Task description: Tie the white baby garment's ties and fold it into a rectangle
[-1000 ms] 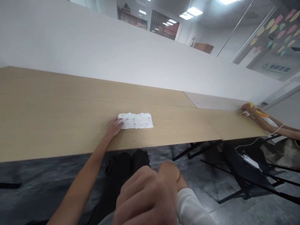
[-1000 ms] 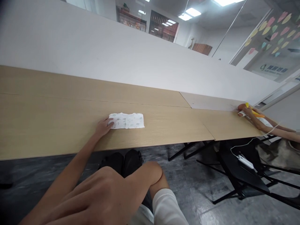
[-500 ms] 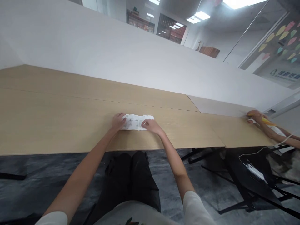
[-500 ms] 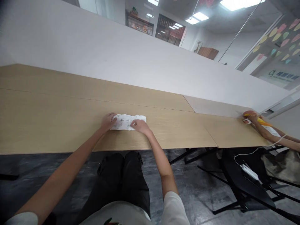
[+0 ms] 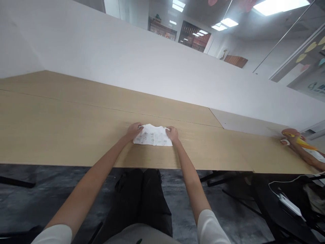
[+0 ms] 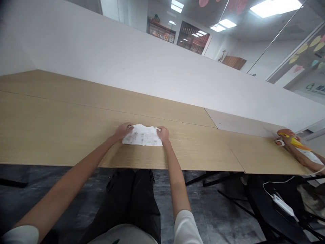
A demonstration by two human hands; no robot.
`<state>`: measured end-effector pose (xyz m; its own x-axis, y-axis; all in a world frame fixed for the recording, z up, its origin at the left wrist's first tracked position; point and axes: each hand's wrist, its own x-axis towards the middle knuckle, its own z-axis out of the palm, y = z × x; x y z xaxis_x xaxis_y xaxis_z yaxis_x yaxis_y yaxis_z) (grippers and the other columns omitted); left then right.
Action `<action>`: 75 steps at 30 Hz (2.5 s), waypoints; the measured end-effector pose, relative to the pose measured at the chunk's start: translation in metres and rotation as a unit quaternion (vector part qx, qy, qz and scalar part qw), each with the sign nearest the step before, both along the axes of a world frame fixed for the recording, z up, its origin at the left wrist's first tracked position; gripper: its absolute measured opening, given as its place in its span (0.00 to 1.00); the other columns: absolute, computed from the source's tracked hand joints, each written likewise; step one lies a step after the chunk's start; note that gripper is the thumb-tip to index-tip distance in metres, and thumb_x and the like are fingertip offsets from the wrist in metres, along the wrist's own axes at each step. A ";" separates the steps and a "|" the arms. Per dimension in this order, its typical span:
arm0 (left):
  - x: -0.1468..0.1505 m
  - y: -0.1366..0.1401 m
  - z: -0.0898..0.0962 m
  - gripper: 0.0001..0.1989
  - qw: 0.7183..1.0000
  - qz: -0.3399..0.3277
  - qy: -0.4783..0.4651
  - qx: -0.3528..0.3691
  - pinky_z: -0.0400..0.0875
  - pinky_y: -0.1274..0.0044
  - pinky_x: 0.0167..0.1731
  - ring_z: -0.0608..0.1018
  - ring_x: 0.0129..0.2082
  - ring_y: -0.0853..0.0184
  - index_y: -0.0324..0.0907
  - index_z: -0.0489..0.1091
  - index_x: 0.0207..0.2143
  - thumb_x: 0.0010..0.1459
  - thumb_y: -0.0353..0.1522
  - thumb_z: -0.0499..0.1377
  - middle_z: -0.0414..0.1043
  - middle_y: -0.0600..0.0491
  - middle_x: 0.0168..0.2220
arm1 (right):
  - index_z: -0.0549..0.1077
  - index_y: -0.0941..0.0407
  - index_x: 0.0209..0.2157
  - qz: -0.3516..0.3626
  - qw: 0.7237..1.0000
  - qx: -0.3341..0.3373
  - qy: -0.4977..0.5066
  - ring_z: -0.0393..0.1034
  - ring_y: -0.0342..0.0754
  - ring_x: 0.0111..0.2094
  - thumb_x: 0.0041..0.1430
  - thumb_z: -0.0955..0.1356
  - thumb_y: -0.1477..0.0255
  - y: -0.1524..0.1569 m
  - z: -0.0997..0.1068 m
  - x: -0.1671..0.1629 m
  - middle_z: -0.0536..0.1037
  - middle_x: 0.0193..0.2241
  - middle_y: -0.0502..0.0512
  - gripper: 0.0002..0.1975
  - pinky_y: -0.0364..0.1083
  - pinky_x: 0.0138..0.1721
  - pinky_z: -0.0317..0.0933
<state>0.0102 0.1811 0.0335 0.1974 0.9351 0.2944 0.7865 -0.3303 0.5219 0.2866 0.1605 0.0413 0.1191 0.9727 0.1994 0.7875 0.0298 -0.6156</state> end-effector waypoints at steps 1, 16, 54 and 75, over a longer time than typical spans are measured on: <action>-0.003 -0.002 0.005 0.21 1.000 -0.006 -0.024 0.000 0.68 0.74 0.37 0.75 0.37 0.62 0.41 0.73 0.38 0.58 0.45 0.49 0.77 0.48 0.37 | 0.77 0.58 0.36 -0.003 0.998 0.018 0.064 0.72 0.48 0.40 0.56 0.65 0.69 -0.001 0.002 0.002 0.80 0.37 0.56 0.11 0.43 0.43 0.62; -0.024 -0.061 0.154 0.21 0.976 0.007 -0.046 0.215 0.67 0.75 0.41 0.74 0.35 0.65 0.42 0.69 0.44 0.63 0.47 0.47 0.75 0.50 0.39 | 0.71 0.55 0.27 0.136 0.914 0.206 0.323 0.61 0.41 0.25 0.46 0.73 0.54 -0.055 0.137 0.019 0.69 0.23 0.47 0.18 0.41 0.28 0.57; -0.097 0.020 0.000 0.19 0.974 0.164 0.152 -0.017 0.63 0.58 0.51 0.72 0.48 0.52 0.42 0.72 0.37 0.60 0.45 0.49 0.74 0.45 0.40 | 0.79 0.61 0.40 -0.097 0.962 -0.069 -0.244 0.67 0.56 0.50 0.67 0.58 0.66 0.023 0.007 0.058 0.78 0.45 0.67 0.20 0.50 0.51 0.54; 0.060 0.011 -0.038 0.21 0.995 -0.063 0.068 0.033 0.65 0.65 0.52 0.73 0.48 0.54 0.41 0.73 0.50 0.61 0.38 0.49 0.72 0.41 0.46 | 0.76 0.57 0.49 0.130 0.985 0.004 -0.116 0.69 0.47 0.46 0.65 0.61 0.76 0.023 -0.032 -0.056 0.76 0.43 0.57 0.16 0.41 0.49 0.60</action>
<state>0.0704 0.1922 -0.0048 0.3538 0.8800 0.3168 0.7987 -0.4606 0.3873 0.2307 0.1833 0.0096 -0.1838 0.9627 0.1987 0.8716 0.2531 -0.4198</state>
